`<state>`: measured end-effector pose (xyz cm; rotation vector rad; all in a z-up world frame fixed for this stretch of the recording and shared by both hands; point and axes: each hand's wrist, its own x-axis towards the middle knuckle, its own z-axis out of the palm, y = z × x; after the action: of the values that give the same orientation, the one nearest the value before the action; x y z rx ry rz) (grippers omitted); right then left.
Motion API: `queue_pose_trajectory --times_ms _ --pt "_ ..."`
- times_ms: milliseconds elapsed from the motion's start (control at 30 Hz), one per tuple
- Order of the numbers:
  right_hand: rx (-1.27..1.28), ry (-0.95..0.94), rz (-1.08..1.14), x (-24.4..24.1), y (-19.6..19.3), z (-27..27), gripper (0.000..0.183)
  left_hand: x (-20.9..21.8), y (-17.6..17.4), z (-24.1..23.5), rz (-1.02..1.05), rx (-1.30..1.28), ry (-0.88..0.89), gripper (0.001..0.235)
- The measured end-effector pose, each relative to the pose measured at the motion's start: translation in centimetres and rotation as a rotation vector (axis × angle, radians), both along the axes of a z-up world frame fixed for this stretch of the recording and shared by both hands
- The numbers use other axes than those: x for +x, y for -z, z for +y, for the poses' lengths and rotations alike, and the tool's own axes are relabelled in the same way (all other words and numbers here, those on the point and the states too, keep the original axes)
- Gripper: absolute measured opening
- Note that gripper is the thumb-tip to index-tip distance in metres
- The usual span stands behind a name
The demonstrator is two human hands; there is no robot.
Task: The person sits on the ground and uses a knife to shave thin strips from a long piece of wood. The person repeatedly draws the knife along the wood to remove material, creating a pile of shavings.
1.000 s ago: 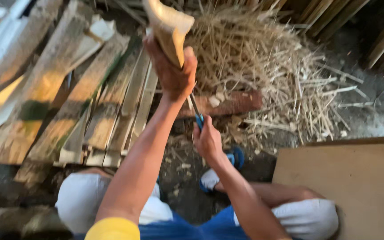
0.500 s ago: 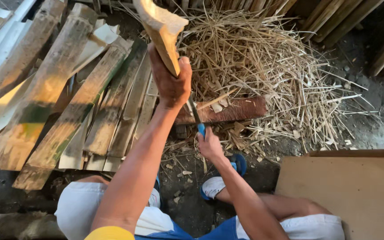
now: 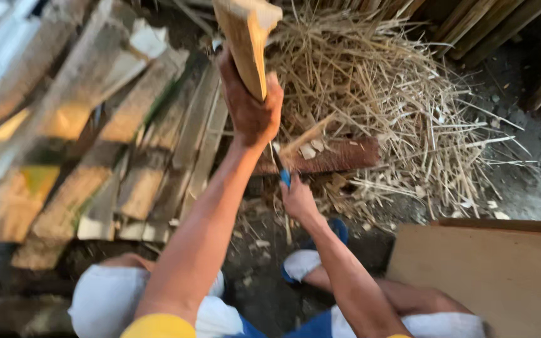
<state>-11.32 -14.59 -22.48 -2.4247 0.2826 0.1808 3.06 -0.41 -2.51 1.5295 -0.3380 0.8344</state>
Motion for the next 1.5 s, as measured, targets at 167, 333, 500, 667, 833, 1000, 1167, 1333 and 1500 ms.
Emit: queue_pose_trajectory --times_ms 167,333,500,667,833,1000,1167,1333,1500 --pt "0.230 0.124 -0.443 0.1 -5.3 0.2 0.029 0.3 0.4 0.4 -0.051 0.013 -0.004 0.059" --pt "0.025 0.084 -0.142 0.2 2.1 0.8 0.034 -0.4 0.6 0.2 -0.003 0.008 -0.013 0.064" --pt "-0.116 -0.004 0.077 0.0 3.5 -0.2 0.038 -0.6 0.1 0.1 -0.028 0.018 -0.062 0.064" --pt "0.024 0.039 -0.240 -3.6 5.0 -0.1 0.044 -0.5 0.9 1.6 0.025 0.005 -0.061 0.062" --pt "-0.151 0.111 0.206 -2.0 13.3 -3.3 0.048 -0.6 0.9 2.0 0.103 -0.118 0.038 0.053" --pt "0.021 0.126 0.102 -3.1 11.4 -1.9 0.042 -1.7 1.1 4.4 -0.007 -0.220 0.230 0.050" --pt "0.118 0.089 -0.008 -3.4 -5.6 2.0 0.043 -3.7 1.9 6.0 -0.088 0.017 0.303 0.042" --pt "0.168 -0.071 -0.571 -3.8 -15.1 5.0 0.035 -4.5 2.4 5.2 -0.070 0.015 0.289 0.042" --pt "0.117 -0.122 -0.314 -2.9 -14.9 6.1 0.029 -5.0 2.7 4.7 -0.046 0.026 0.195 0.048"
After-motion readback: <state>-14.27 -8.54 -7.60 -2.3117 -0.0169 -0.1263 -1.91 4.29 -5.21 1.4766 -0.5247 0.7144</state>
